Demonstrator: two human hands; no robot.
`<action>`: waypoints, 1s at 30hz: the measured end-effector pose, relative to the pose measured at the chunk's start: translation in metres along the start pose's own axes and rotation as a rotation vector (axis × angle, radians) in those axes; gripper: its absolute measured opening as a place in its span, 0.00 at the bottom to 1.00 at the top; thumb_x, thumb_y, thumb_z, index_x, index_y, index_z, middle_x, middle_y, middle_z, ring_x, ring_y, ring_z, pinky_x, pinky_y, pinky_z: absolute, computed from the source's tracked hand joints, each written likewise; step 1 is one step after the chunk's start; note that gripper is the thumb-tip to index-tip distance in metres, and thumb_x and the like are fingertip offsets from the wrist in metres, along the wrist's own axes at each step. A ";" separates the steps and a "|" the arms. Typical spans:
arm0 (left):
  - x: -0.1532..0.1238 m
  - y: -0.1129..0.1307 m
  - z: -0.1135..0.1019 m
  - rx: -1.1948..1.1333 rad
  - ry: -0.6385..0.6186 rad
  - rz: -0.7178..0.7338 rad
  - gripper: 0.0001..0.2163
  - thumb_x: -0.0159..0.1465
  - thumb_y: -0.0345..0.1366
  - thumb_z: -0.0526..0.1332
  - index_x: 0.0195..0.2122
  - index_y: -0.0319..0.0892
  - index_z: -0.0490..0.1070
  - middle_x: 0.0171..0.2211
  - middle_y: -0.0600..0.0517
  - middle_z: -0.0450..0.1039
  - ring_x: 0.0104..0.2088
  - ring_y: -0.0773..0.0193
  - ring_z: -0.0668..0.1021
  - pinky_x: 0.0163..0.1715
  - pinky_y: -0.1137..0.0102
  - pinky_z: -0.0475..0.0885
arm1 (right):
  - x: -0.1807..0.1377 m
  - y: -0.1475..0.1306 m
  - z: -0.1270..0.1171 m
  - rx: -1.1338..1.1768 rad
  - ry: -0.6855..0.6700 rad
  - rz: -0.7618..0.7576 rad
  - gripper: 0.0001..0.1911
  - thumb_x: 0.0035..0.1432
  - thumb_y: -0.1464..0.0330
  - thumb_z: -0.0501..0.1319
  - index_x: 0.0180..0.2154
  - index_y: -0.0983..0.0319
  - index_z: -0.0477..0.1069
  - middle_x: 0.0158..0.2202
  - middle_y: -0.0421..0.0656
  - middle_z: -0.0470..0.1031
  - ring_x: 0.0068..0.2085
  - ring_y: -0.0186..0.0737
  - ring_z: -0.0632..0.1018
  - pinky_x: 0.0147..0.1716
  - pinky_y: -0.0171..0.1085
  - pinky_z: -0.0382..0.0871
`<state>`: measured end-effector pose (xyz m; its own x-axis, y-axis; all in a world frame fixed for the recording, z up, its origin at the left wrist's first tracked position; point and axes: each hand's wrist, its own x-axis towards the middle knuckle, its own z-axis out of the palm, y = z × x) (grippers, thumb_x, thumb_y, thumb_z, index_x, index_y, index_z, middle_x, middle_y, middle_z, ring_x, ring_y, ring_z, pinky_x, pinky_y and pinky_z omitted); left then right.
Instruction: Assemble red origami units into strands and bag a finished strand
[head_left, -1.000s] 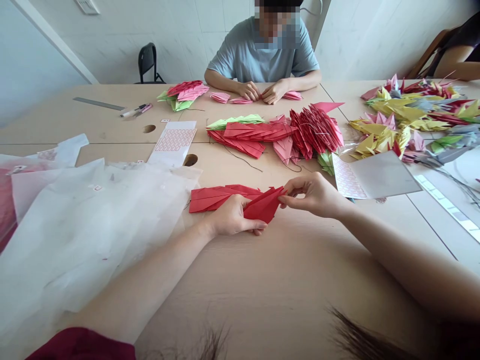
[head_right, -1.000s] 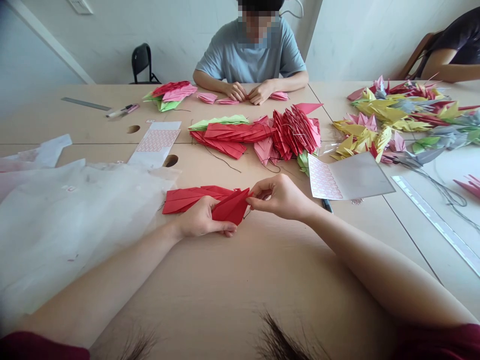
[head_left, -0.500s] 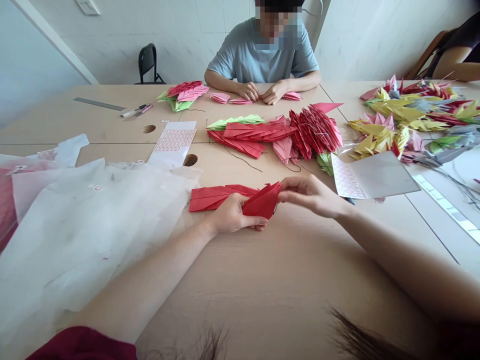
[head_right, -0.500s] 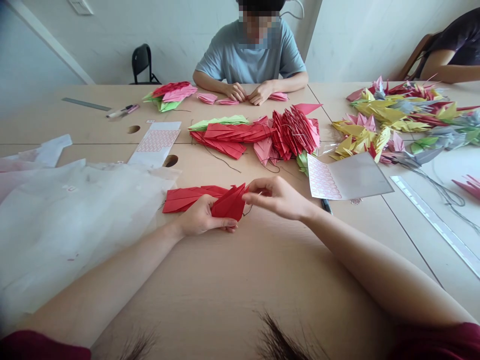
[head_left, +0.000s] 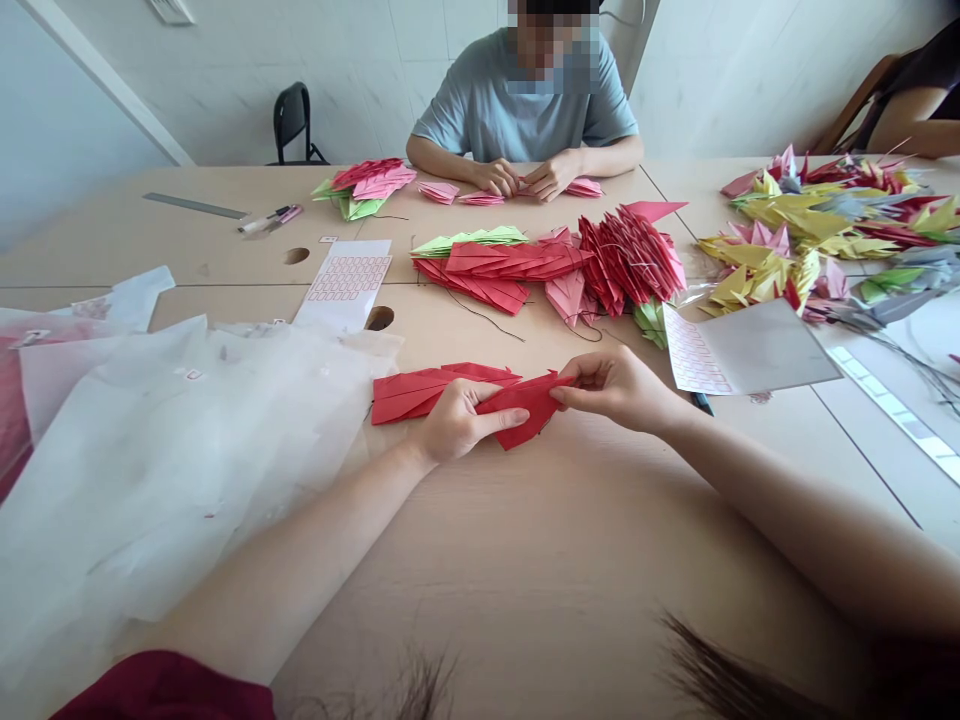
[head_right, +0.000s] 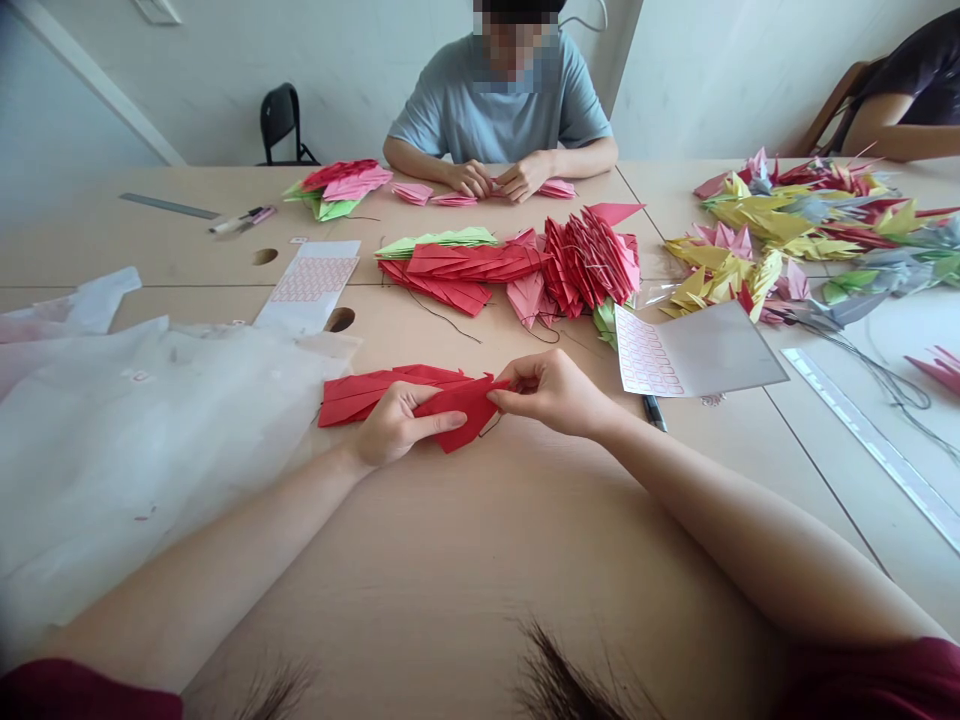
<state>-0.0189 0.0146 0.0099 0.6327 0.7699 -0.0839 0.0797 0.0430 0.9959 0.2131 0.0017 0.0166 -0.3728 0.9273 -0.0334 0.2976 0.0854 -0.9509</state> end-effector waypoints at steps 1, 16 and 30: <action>0.000 0.001 0.000 -0.003 -0.005 -0.016 0.08 0.59 0.38 0.67 0.27 0.39 0.75 0.26 0.54 0.74 0.27 0.69 0.73 0.28 0.74 0.68 | 0.000 -0.001 -0.003 0.002 0.004 0.012 0.12 0.53 0.60 0.66 0.31 0.63 0.78 0.28 0.43 0.79 0.27 0.35 0.76 0.24 0.33 0.68; 0.004 -0.017 -0.002 0.496 0.421 0.490 0.08 0.59 0.38 0.68 0.39 0.44 0.80 0.35 0.49 0.78 0.36 0.62 0.79 0.31 0.71 0.75 | -0.004 -0.010 -0.018 -0.373 0.305 -0.558 0.09 0.57 0.66 0.64 0.40 0.60 0.74 0.38 0.45 0.78 0.40 0.42 0.78 0.39 0.42 0.73; 0.002 -0.014 -0.001 0.476 0.424 0.534 0.05 0.61 0.37 0.66 0.31 0.41 0.78 0.28 0.51 0.76 0.30 0.66 0.76 0.28 0.72 0.71 | -0.009 -0.013 0.008 -0.696 0.607 -0.916 0.20 0.53 0.72 0.68 0.45 0.56 0.64 0.44 0.45 0.73 0.45 0.46 0.76 0.42 0.47 0.73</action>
<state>-0.0199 0.0161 -0.0045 0.3412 0.7890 0.5109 0.2288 -0.5969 0.7690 0.2057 -0.0111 0.0269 -0.2819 0.4316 0.8569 0.6069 0.7720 -0.1891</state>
